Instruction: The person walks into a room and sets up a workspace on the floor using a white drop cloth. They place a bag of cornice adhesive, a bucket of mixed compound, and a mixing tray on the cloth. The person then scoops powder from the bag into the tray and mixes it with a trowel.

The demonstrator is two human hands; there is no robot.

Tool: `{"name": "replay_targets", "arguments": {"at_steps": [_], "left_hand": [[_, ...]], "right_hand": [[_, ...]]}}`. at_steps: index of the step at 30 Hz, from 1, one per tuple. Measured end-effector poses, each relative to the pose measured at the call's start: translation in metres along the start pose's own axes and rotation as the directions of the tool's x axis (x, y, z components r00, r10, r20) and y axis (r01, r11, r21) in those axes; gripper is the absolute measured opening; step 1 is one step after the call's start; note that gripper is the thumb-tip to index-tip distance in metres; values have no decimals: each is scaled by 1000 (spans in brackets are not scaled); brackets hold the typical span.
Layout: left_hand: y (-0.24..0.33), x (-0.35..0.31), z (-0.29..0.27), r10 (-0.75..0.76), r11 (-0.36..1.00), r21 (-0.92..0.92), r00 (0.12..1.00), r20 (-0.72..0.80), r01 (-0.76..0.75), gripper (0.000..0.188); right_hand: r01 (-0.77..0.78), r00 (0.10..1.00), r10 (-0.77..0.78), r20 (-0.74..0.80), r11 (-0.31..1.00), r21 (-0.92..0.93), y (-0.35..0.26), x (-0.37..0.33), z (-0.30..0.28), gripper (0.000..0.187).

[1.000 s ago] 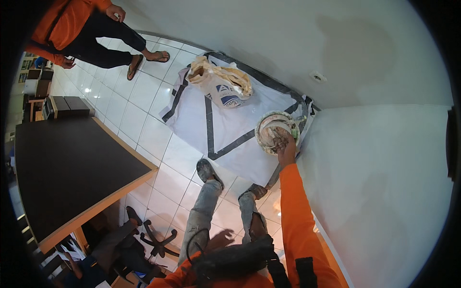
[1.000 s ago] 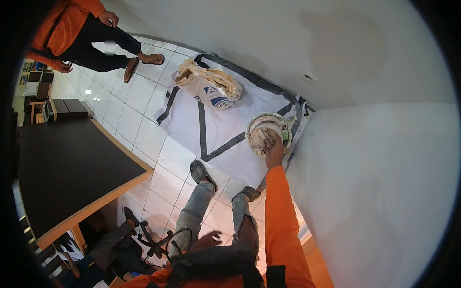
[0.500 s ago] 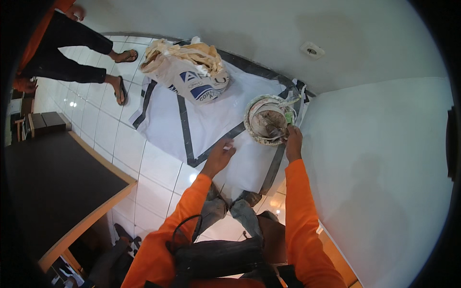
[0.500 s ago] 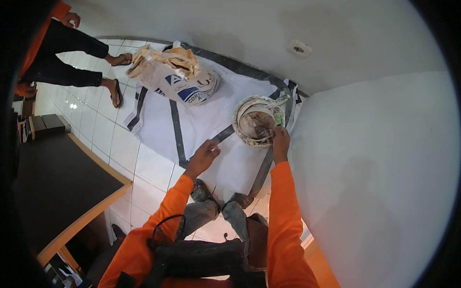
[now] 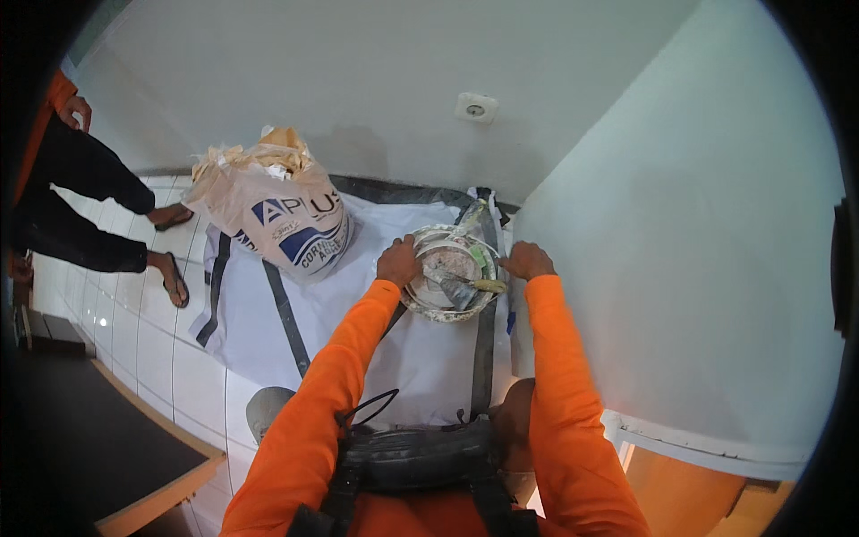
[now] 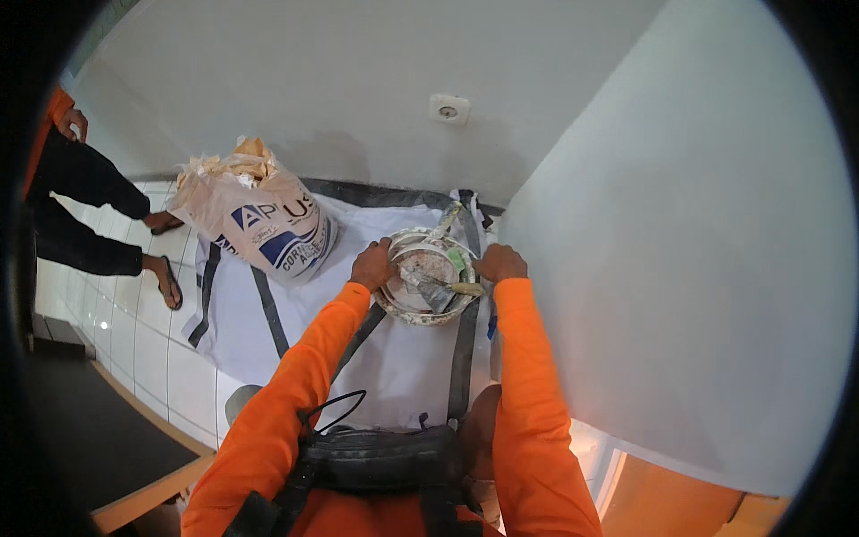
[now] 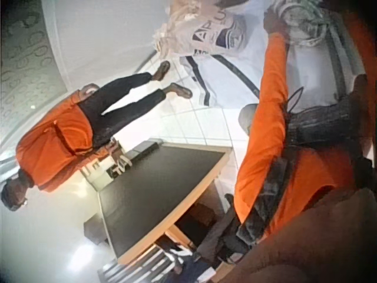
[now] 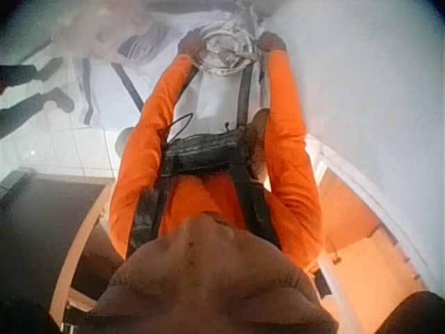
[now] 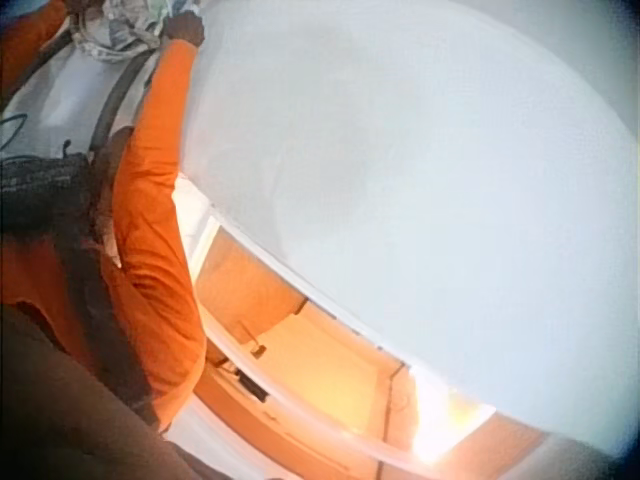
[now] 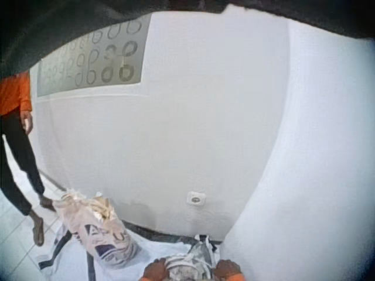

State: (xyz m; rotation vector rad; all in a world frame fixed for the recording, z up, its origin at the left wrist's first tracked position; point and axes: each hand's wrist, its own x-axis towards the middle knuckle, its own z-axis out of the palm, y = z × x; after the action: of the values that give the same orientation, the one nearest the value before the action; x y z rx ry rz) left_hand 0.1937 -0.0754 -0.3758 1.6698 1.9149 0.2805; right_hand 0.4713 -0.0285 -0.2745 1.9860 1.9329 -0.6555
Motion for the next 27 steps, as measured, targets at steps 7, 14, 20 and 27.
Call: {"name": "replay_targets", "arguments": {"at_steps": [7,14,20,27], "left_hand": [[-26,17,-8,87,994,-75,992,89,-80,56],[-36,26,-13,68,986,-162,990,126,-47,59],[-33,17,-13,135,965,-231,990,35,-123,56],[-45,33,-40,27,833,-540,966,258,121,55]], "right_hand": [[162,968,-96,-230,943,291,-8,-47,-13,46],[65,985,-9,-170,942,329,27,5,62,59],[21,999,-5,-43,925,379,44,47,104,41],[4,999,-23,30,851,525,47,59,107,35]]}}
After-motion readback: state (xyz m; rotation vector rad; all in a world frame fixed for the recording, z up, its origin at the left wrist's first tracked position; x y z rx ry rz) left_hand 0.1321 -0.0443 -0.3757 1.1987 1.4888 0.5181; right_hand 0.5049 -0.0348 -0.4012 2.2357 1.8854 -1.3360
